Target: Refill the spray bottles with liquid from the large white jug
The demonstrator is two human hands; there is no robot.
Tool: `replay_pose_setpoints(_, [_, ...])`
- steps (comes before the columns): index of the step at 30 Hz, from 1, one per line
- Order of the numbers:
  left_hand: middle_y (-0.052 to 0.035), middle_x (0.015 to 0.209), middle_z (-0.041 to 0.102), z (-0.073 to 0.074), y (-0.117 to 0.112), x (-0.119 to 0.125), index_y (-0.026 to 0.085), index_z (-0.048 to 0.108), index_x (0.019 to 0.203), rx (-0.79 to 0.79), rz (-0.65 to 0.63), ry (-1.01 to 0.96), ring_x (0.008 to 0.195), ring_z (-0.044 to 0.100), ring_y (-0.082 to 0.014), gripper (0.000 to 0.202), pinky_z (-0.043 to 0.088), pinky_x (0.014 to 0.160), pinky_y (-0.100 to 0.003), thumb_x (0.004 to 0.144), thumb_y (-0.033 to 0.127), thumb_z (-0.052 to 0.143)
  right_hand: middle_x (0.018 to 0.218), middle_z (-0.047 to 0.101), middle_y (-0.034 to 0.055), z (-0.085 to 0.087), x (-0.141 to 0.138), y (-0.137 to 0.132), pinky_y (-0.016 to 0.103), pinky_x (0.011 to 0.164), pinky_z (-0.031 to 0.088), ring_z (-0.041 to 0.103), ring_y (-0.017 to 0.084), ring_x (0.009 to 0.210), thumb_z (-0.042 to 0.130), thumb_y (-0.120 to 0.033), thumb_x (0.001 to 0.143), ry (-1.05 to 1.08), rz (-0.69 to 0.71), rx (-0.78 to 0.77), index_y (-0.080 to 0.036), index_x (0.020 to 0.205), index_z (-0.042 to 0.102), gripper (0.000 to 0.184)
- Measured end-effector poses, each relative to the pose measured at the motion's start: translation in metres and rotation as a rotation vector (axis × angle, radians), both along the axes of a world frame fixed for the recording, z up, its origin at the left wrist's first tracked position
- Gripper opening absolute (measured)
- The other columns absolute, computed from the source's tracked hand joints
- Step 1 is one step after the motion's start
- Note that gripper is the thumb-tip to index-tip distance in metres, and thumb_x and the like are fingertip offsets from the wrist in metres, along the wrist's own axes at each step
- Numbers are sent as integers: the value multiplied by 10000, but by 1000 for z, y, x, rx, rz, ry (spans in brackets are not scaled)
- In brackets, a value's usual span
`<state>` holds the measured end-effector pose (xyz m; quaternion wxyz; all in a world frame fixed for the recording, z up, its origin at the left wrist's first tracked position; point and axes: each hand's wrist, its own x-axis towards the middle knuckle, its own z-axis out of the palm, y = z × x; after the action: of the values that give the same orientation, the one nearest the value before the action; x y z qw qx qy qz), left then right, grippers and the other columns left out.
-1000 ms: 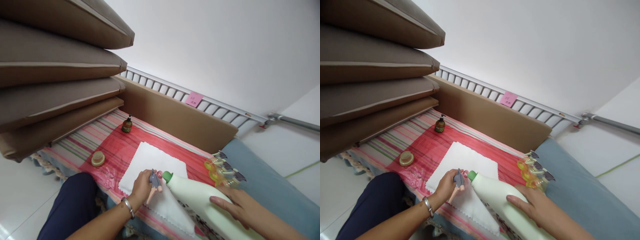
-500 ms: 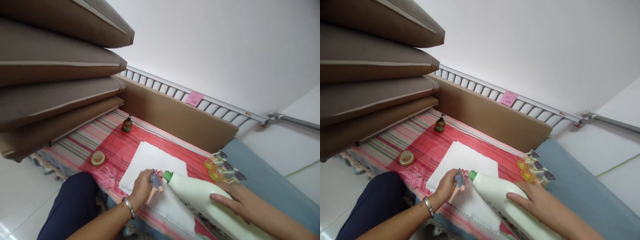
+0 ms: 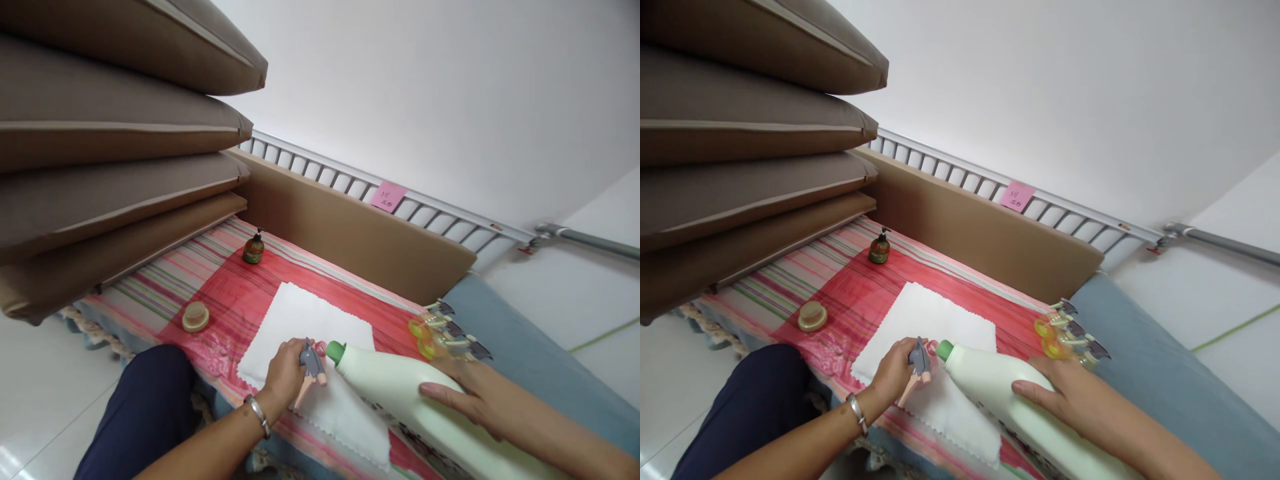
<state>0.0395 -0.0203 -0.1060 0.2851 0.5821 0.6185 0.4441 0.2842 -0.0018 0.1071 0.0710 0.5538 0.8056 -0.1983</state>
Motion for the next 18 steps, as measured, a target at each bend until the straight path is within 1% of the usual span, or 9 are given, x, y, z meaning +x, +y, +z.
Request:
replay_pose_setpoints(6, [-27, 948, 669, 3, -1, 0, 218, 642, 932, -6, 1, 0, 911, 561, -190, 268, 394, 791, -260, 708, 130, 524, 891, 683, 75, 1, 0, 2, 245, 327, 458, 664, 279, 814, 424, -612, 799, -37, 16, -2, -246, 842, 639, 426])
replay_pose_setpoints(9, [-26, 951, 669, 3, -1, 0, 224, 642, 943, -8, -1, 1, 917, 560, -188, 280, 394, 797, -258, 708, 129, 522, 884, 682, 78, 2, -1, 3, 245, 332, 456, 662, 275, 799, 416, -610, 804, -47, 28, -4, -243, 845, 641, 433])
replay_pose_setpoints(14, [-29, 965, 670, 6, -4, 0, 224, 644, 939, -9, -3, 3, 936, 558, -188, 264, 390, 816, -258, 734, 140, 501, 911, 681, 90, 7, -5, 3, 254, 353, 448, 653, 286, 829, 408, -602, 809, -90, 21, 3, -233, 872, 637, 439])
replay_pose_setpoints(16, [-28, 982, 668, 7, -4, 0, 227, 641, 955, -11, -4, 6, 945, 558, -188, 273, 390, 817, -257, 742, 141, 494, 906, 683, 79, 8, -5, 3, 263, 431, 482, 647, 279, 823, 412, -599, 809, -98, 35, 18, -239, 874, 640, 431])
replay_pose_setpoints(18, [-28, 983, 668, 7, -4, 0, 228, 638, 974, -17, -3, 8, 950, 558, -186, 294, 391, 816, -255, 737, 132, 493, 890, 684, 63, 9, -5, 4, 278, 577, 518, 639, 268, 816, 420, -596, 809, -103, 60, 38, -249, 854, 643, 415])
